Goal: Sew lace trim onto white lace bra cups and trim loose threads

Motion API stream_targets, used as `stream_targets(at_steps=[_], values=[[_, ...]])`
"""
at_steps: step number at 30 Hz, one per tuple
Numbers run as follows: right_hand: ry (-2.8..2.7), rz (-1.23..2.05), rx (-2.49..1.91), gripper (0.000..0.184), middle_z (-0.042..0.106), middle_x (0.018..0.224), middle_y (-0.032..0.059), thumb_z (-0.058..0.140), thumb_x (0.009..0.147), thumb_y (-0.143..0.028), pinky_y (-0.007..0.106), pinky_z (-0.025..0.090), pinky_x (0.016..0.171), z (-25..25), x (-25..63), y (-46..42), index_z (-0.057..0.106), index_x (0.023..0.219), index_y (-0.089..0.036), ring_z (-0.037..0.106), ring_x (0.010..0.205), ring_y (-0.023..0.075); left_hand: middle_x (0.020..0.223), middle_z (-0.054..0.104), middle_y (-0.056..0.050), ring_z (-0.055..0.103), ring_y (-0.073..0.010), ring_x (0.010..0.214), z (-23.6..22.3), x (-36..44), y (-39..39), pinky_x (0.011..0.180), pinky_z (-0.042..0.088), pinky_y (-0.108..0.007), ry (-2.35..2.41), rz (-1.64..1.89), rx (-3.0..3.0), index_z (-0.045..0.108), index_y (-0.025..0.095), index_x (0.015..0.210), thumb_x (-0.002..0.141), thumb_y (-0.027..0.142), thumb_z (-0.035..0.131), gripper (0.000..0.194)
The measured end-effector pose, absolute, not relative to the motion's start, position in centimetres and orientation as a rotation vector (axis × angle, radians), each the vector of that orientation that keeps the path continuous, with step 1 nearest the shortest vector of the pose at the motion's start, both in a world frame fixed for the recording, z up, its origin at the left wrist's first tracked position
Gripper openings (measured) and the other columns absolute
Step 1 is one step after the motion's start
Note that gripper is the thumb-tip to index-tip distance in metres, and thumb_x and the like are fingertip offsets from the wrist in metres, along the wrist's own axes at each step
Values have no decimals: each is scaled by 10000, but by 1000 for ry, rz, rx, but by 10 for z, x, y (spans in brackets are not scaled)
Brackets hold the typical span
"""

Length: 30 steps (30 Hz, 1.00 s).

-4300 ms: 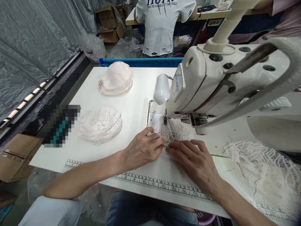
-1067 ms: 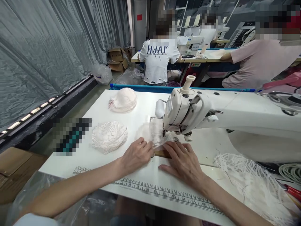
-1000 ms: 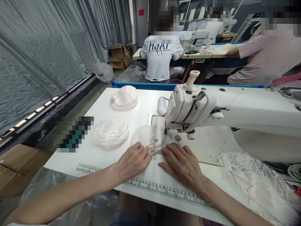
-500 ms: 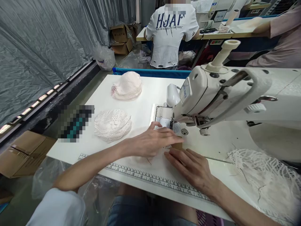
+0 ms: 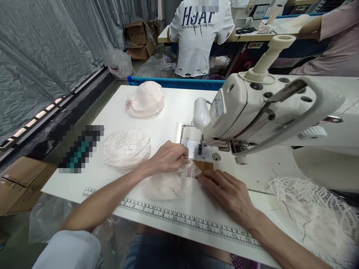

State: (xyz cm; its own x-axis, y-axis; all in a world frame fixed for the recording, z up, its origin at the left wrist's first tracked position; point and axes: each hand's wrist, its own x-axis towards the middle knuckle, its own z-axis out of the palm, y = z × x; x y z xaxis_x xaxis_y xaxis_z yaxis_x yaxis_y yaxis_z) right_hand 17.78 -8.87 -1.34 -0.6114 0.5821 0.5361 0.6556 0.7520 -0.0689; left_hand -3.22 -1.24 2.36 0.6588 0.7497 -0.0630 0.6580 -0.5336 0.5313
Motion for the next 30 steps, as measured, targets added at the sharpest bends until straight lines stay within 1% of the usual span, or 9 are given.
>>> stream_targets(at_steps=[4,7,9,13,17,20,24,27,30], values=[[-2392,-206,-938,192,682,855,89,449,884,-53,264,499,550,-11,178,-86,600,954,-148,631,731,172,725,570,11,489,-103,640,21,-31,-14,708,410,-305,1169,277,2336,562,135,781,871,259,532,156],[-2386,-182,-948,196,680,867,93,446,886,-63,270,502,552,-11,178,-85,603,966,-149,631,734,177,750,573,6,490,-97,640,19,-32,-15,721,426,-308,1164,320,2350,562,137,825,869,191,509,88],[-2384,-163,-962,202,678,874,92,442,889,-69,269,504,557,-11,178,-84,606,971,-153,632,735,175,759,575,5,483,-92,627,18,-33,-16,740,428,-321,1164,333,2361,563,136,867,869,155,489,76],[-2382,-142,-980,217,676,870,89,420,899,-69,259,501,550,-12,177,-83,605,972,-156,630,723,166,762,577,4,476,-87,611,17,-33,-16,746,424,-329,1159,330,2374,570,135,880,881,167,475,100],[-2376,-165,-978,193,682,873,99,436,894,-61,264,503,538,-14,177,-83,603,954,-138,635,727,176,753,568,9,468,-87,607,15,-32,-16,735,418,-320,1159,325,2389,578,135,881,890,180,479,110],[-2387,-173,-969,177,693,917,114,449,892,-61,280,515,556,-16,177,-83,603,947,-127,645,768,194,740,557,15,458,-83,594,15,-32,-16,742,416,-321,1170,306,2389,582,132,886,883,169,497,93],[-2402,-184,-953,177,701,1009,114,460,890,-60,292,523,589,-17,178,-83,610,963,-121,645,789,191,746,558,17,461,-85,601,17,-32,-17,748,413,-321,1170,310,2397,584,135,913,876,157,508,88],[-2435,-191,-965,177,690,1070,109,468,882,-46,292,505,583,-17,178,-84,620,943,-112,639,777,187,752,559,17,468,-87,612,16,-32,-17,742,407,-313,1167,309,2399,583,136,933,875,159,512,94],[-2489,-214,-964,203,689,1078,107,446,883,-27,294,479,587,-15,177,-84,630,900,-111,637,803,190,770,566,11,476,-92,628,13,-32,-16,733,399,-308,1162,312,2433,581,133,941,879,185,519,102]])
